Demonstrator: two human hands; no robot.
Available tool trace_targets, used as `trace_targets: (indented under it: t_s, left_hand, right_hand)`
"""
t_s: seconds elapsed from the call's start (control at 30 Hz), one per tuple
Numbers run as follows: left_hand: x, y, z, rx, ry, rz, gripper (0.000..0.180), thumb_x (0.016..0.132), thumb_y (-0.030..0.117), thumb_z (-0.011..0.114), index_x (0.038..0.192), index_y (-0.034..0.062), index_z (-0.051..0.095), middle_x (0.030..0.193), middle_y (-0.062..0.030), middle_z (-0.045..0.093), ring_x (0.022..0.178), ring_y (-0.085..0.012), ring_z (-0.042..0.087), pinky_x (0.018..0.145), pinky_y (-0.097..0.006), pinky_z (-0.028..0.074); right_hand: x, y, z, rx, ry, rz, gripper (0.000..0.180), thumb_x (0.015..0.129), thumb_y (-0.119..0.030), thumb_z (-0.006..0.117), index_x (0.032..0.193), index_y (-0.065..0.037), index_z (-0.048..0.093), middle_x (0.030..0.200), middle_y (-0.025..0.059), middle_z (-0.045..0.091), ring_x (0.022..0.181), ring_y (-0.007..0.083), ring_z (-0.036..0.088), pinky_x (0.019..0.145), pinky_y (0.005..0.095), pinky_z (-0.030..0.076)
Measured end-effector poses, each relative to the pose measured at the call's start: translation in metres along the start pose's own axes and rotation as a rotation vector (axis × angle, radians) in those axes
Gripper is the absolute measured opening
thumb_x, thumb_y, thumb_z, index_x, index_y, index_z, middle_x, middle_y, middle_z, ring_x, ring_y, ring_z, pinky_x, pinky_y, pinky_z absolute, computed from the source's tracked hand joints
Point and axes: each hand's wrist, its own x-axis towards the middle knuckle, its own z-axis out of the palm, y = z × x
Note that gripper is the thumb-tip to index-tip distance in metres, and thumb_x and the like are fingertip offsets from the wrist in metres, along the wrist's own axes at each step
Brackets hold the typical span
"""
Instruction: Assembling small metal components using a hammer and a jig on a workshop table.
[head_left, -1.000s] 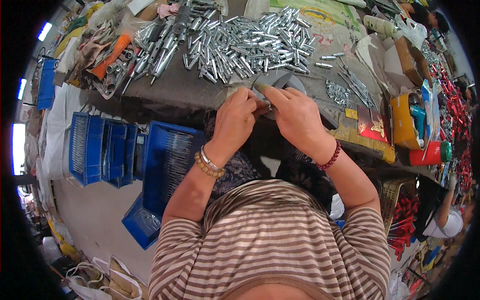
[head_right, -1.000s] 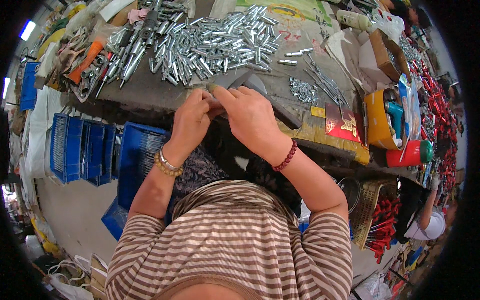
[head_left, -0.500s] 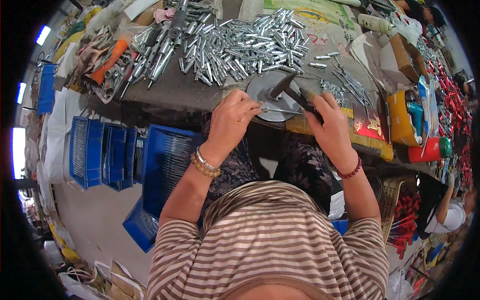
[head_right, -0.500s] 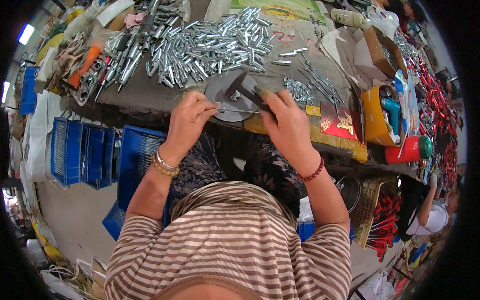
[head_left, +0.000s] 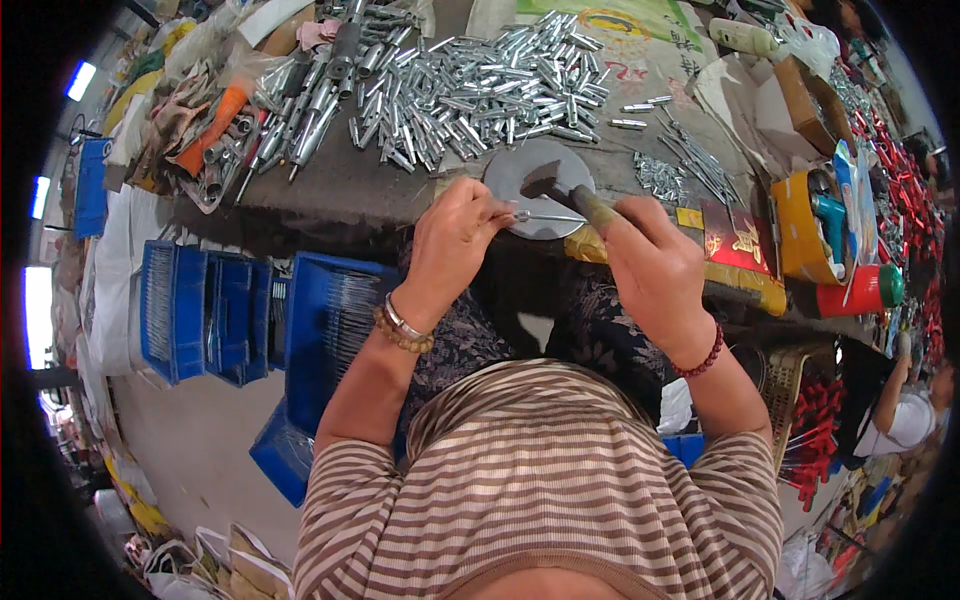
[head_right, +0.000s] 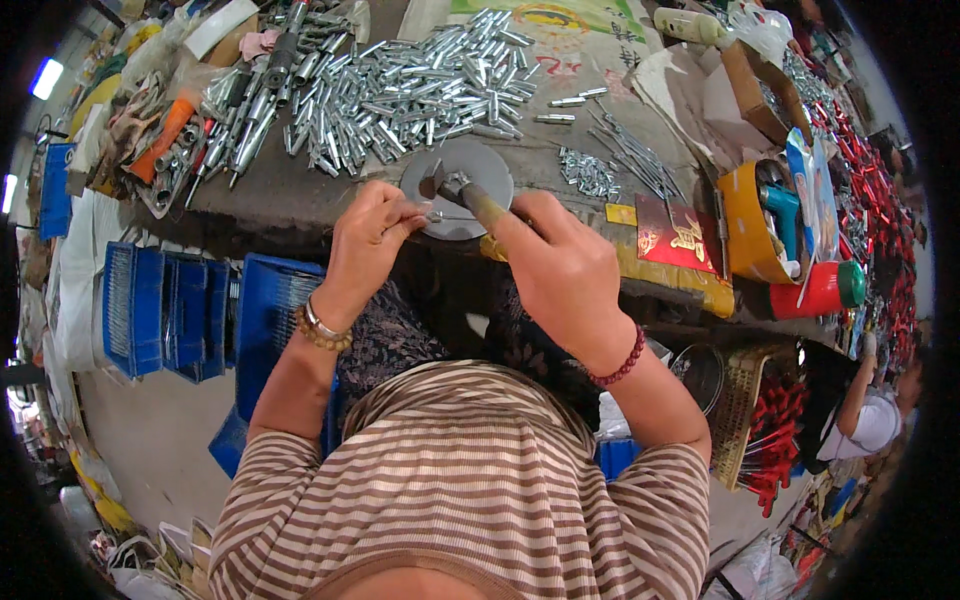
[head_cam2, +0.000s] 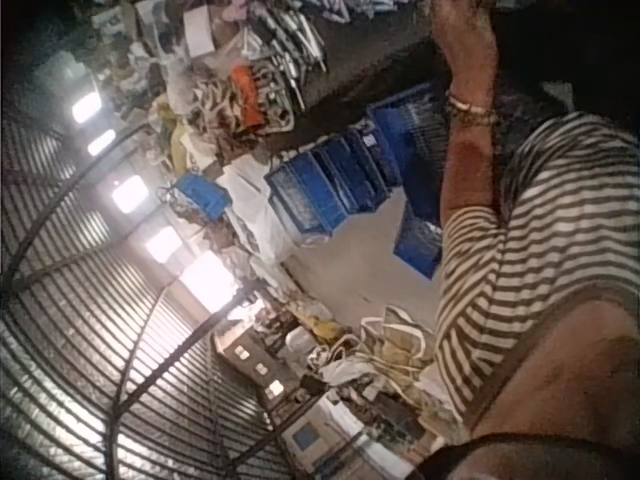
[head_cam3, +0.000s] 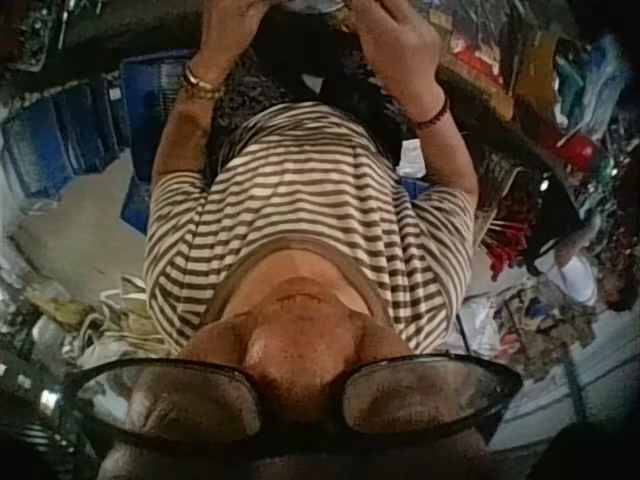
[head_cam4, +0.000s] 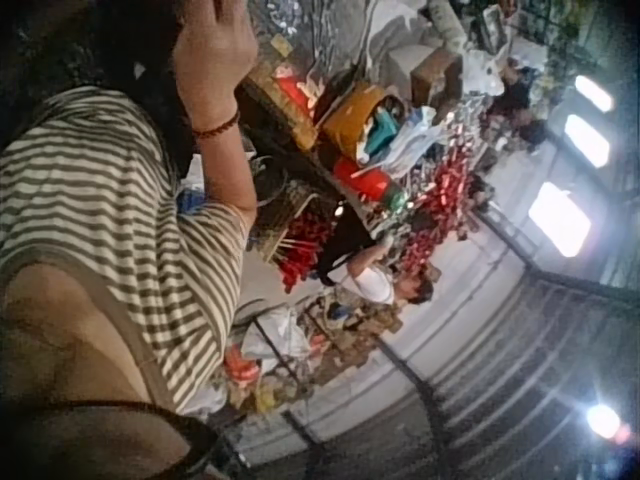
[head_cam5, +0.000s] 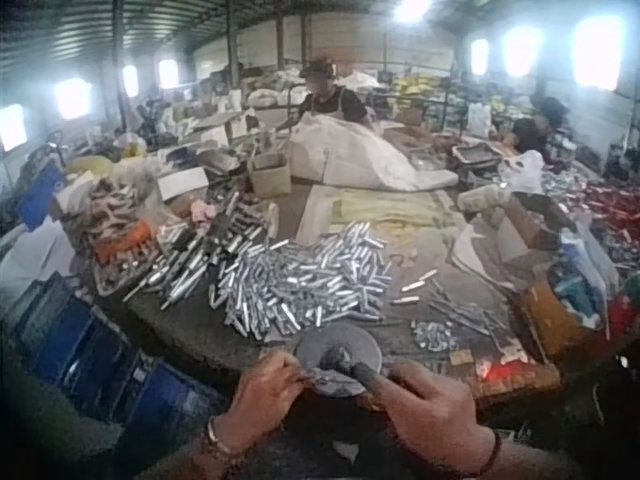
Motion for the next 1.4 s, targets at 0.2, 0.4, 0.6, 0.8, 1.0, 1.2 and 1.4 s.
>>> trace_targets:
  t_s: [0.2,0.4,0.6,0.8,1.0,1.2,1.4]
  left_hand:
    - [0.001,-0.002,0.000,0.046,0.015,0.059,0.014,0.087,0.001,0.076,0.101,0.0029,0.074,0.092,-0.0087,0.061,0.082,-0.0240,0.064,0.071,-0.034,0.052]
    - [0.003,0.004,-0.001,0.006,-0.006,-0.008,0.014,0.083,0.006,0.080,0.097,0.0061,0.077,0.090,-0.0087,0.063,0.084,-0.0291,0.067,0.073,-0.041,0.053]
    - [0.000,0.002,0.000,-0.065,0.018,-0.029,0.015,0.081,0.005,0.082,0.095,0.0048,0.076,0.089,-0.0089,0.063,0.083,-0.0292,0.066,0.072,-0.041,0.052]
    - [0.004,0.006,-0.003,-0.053,-0.003,0.001,0.013,0.085,-0.002,0.077,0.097,0.0008,0.074,0.090,-0.0079,0.061,0.082,-0.0226,0.062,0.072,-0.034,0.050]
    - [0.000,-0.002,0.000,-0.072,-0.010,-0.033,0.011,0.085,0.002,0.078,0.096,0.0006,0.073,0.090,-0.0079,0.061,0.082,-0.0237,0.062,0.073,-0.034,0.050]
    - [-0.003,0.002,-0.002,-0.068,-0.028,-0.036,0.013,0.084,0.001,0.079,0.096,0.0016,0.075,0.090,-0.0073,0.061,0.081,-0.0221,0.063,0.072,-0.034,0.050]
    - [-0.001,-0.003,0.000,-0.068,0.005,-0.029,0.011,0.086,0.004,0.078,0.096,0.0021,0.075,0.089,-0.0075,0.061,0.081,-0.0227,0.063,0.072,-0.034,0.050]
  right_hand:
    - [-0.013,0.004,0.010,-0.047,-0.172,0.013,0.033,0.084,-0.001,0.067,0.112,-0.015,0.075,0.094,0.0052,0.062,0.073,0.0266,0.067,0.062,0.0390,0.053]
    - [-0.001,0.004,-0.002,0.181,-0.090,0.168,0.025,0.089,-0.001,0.067,0.113,-0.008,0.072,0.097,0.0106,0.064,0.076,0.0335,0.068,0.064,0.0418,0.054]
    - [-0.002,0.000,-0.007,0.183,-0.040,0.124,0.022,0.089,-0.001,0.068,0.111,-0.006,0.071,0.099,0.0116,0.065,0.079,0.0349,0.068,0.066,0.0401,0.054]
    - [-0.020,0.005,0.016,-0.001,-0.195,0.085,0.016,0.088,0.001,0.071,0.105,-0.002,0.071,0.100,0.0135,0.066,0.073,0.0305,0.067,0.064,0.0369,0.053]
    - [-0.008,-0.008,0.003,0.093,0.059,0.089,0.023,0.086,-0.002,0.068,0.107,-0.011,0.072,0.098,0.0075,0.064,0.076,0.0306,0.068,0.063,0.0407,0.054]
    - [-0.032,0.013,0.019,-0.022,-0.194,0.152,0.020,0.089,0.003,0.066,0.107,-0.003,0.071,0.103,0.0141,0.067,0.079,0.0340,0.067,0.068,0.0421,0.053]
    - [-0.012,-0.008,-0.001,0.039,0.134,0.153,0.016,0.087,0.004,0.068,0.099,-0.006,0.072,0.104,0.0102,0.069,0.081,0.0308,0.068,0.069,0.0350,0.056]
